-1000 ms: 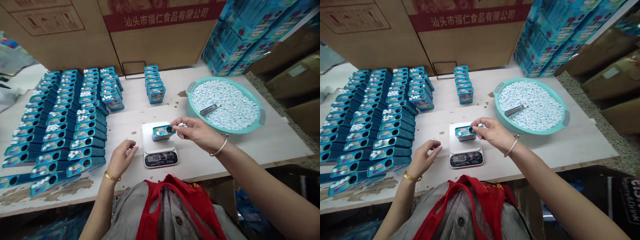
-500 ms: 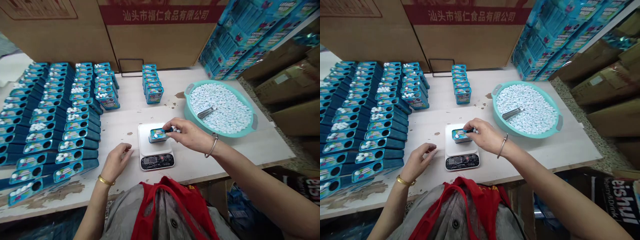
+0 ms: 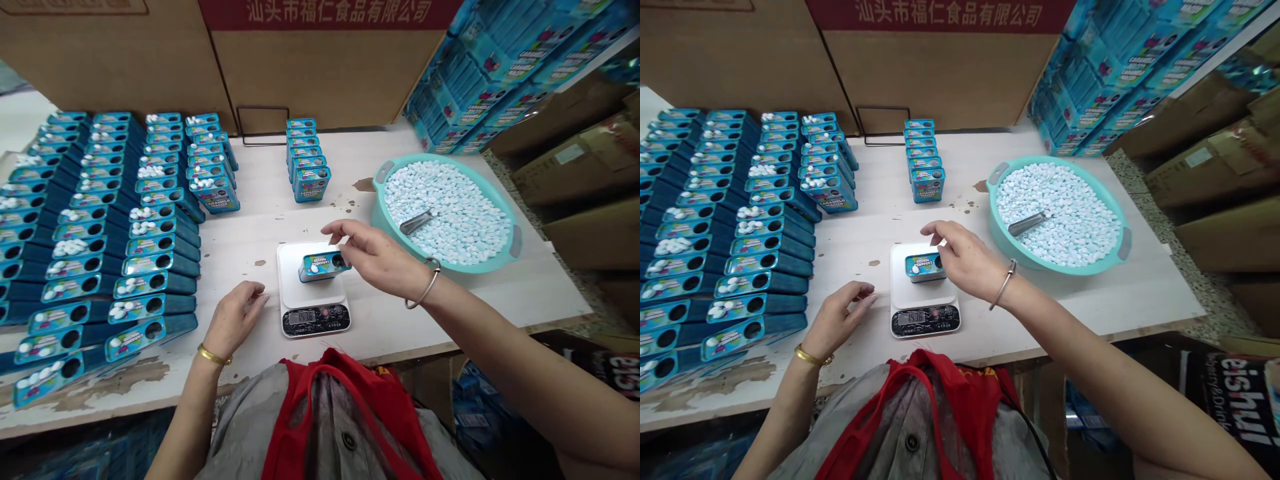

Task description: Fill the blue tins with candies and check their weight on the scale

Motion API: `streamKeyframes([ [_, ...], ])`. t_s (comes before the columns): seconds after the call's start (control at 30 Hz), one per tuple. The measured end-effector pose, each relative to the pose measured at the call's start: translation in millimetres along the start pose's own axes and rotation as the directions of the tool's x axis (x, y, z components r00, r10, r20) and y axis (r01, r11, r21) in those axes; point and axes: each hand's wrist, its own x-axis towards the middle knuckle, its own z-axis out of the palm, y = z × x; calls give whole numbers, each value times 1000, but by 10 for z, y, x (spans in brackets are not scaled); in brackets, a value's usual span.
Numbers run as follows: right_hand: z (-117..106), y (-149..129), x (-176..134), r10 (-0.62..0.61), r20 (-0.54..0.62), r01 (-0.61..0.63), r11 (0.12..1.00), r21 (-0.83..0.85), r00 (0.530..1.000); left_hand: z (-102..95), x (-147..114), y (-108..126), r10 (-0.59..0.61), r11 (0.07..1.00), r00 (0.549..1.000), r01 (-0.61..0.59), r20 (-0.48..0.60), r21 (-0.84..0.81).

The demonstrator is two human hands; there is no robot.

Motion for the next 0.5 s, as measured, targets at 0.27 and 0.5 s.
streamKeyframes([
  [0.27,306,129,-33,-26,-261,127,918,376,965,8,22,15,-9,1000,1000,9,18,16],
  [0.5,134,378,-472,-13,-626,149,975,166,780,-18,10,15,-21,1000,1000,21,23,19],
])
